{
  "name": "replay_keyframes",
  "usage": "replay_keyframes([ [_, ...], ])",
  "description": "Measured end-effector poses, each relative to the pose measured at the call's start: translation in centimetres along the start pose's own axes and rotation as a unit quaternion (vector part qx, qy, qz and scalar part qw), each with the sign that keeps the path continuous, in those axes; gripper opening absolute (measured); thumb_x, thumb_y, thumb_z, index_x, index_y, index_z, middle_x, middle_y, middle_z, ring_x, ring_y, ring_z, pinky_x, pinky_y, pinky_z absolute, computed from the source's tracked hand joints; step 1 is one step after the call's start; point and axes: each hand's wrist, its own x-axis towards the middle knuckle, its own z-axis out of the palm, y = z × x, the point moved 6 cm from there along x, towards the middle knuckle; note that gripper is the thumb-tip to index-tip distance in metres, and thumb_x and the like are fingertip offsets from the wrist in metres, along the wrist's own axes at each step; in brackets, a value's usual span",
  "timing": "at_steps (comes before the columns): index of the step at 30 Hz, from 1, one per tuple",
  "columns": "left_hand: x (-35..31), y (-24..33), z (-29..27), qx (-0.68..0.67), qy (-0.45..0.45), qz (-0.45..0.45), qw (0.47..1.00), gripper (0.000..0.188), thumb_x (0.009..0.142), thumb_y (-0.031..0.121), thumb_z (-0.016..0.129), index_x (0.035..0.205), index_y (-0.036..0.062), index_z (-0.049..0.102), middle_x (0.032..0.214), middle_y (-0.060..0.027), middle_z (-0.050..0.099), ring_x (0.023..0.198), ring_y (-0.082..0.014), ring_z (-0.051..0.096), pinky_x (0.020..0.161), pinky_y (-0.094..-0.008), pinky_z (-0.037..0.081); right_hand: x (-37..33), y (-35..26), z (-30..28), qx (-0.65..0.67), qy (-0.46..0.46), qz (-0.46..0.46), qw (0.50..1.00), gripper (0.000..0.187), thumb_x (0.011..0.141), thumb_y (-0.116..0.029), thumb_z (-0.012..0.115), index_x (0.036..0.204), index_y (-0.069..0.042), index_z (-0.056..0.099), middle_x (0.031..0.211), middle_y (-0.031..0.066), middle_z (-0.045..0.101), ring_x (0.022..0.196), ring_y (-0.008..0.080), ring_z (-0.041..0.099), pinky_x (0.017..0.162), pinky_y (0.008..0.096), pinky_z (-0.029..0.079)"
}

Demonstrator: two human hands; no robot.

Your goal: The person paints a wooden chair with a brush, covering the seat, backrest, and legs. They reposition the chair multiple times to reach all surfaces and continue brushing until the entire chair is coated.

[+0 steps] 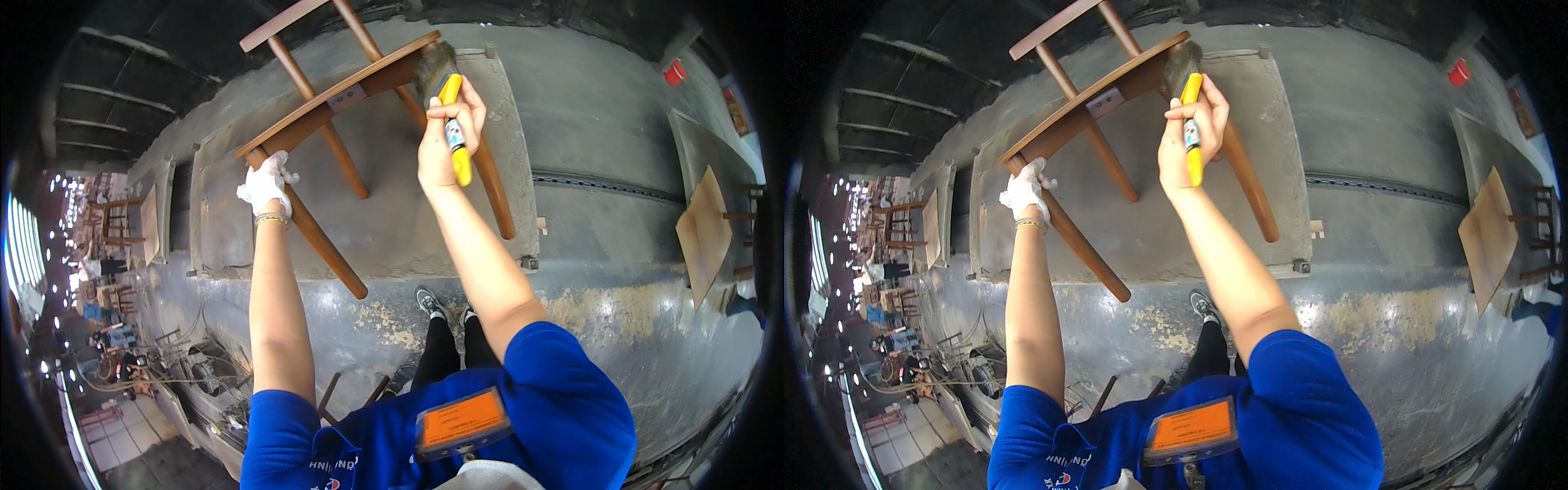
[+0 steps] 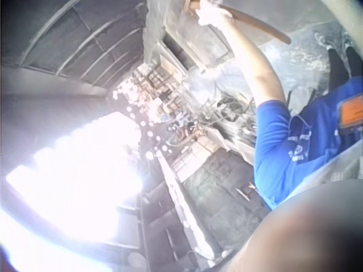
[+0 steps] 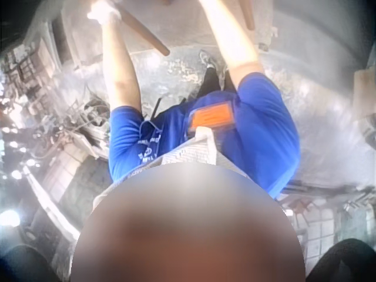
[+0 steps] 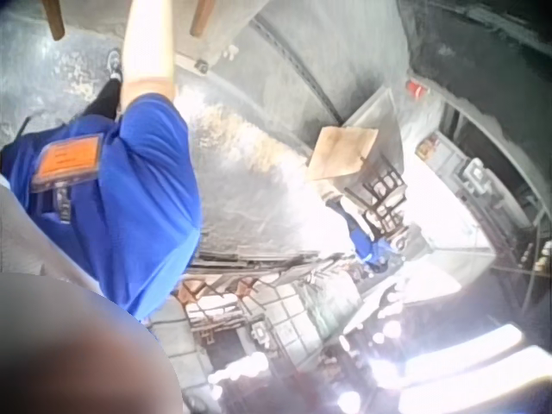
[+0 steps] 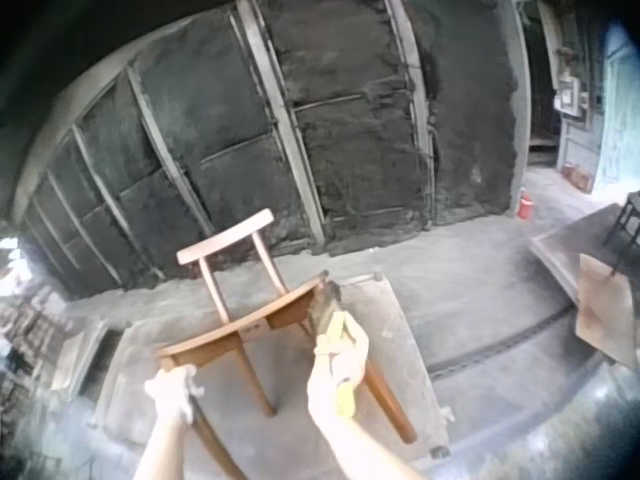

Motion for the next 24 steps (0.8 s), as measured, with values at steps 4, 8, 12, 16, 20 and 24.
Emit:
replay_keyframes([
  [4, -0.6, 0.0, -0.1, 0.007, 0.028, 0.008, 1.0, 0.029, 0.076, 0.006, 0.08, 0.091, -0.0026, 0.057, 0.067, -0.0062, 0.05, 0.048, -0.0181, 0.046, 0.055, -0.037, 0.056, -4.1, 2.4, 4.6, -0.011, 0.052, -0.021, 0.998, 0.022, 0.088, 0.012, 0.066, 0.075, -0.005, 0.061, 0.143, 0.0226, 0.047, 0.132, 0.0377, 0.058, 0.108, 0.0406, 0.049],
  [8, -0.7, -0.1, -0.2, -0.021, 0.002, 0.005, 1.0, 0.033, 0.076, 0.003, 0.079, 0.099, -0.0034, 0.057, 0.065, -0.0072, 0.052, 0.047, -0.0186, 0.046, 0.054, -0.0392, 0.055, -7.6, 5.2, 7.8, -0.008, 0.072, 0.015, 0.997, 0.018, 0.087, 0.009, 0.062, 0.075, -0.004, 0.062, 0.144, 0.0226, 0.048, 0.13, 0.0388, 0.059, 0.103, 0.0389, 0.054],
  [12, -0.8, -0.7, -0.5, -0.046, -0.042, 0.009, 0.998, 0.038, 0.076, 0.0, 0.078, 0.108, -0.0055, 0.058, 0.064, -0.008, 0.054, 0.046, -0.0191, 0.047, 0.052, -0.0397, 0.054, -11.7, 8.0, 11.3, -0.055, 0.03, 0.063, 0.996, 0.014, 0.078, 0.009, 0.059, 0.072, -0.003, 0.063, 0.136, 0.0231, 0.056, 0.128, 0.0374, 0.061, 0.099, 0.0396, 0.055],
  [16, -1.8, -1.5, -0.8, -0.067, -0.083, 0.016, 0.994, 0.018, 0.081, 0.007, 0.075, 0.092, 0.0011, 0.061, 0.06, -0.005, 0.052, 0.047, -0.0173, 0.048, 0.053, -0.0369, 0.056, -14.4, 9.2, 11.9, 0.01, -0.02, 0.17, 0.985, 0.016, 0.077, 0.012, 0.065, 0.072, -0.002, 0.065, 0.126, 0.0183, 0.063, 0.119, 0.03, 0.063, 0.096, 0.0363, 0.052],
  [20, -3.0, -2.1, -1.8, -0.008, -0.119, 0.047, 0.992, 0.02, 0.088, 0.015, 0.074, 0.101, 0.0035, 0.063, 0.063, -0.0042, 0.054, 0.051, -0.0153, 0.052, 0.059, -0.0332, 0.056, -14.8, 6.8, 8.7, 0.226, -0.162, 0.35, 0.895, 0.018, 0.083, 0.008, 0.072, 0.075, -0.005, 0.063, 0.127, 0.017, 0.063, 0.111, 0.0262, 0.066, 0.091, 0.0378, 0.055],
  [24, -2.8, -3.1, -5.0, 0.165, -0.127, 0.199, 0.958, 0.044, 0.101, 0.043, 0.059, 0.106, 0.0002, 0.068, 0.073, -0.0076, 0.066, 0.067, -0.0233, 0.063, 0.081, -0.0434, 0.052, -16.9, 3.0, 5.7, 0.41, -0.146, 0.523, 0.733, 0.021, 0.088, 0.009, 0.068, 0.078, -0.007, 0.059, 0.124, 0.0173, 0.065, 0.102, 0.0244, 0.069, 0.088, 0.0413, 0.06],
])
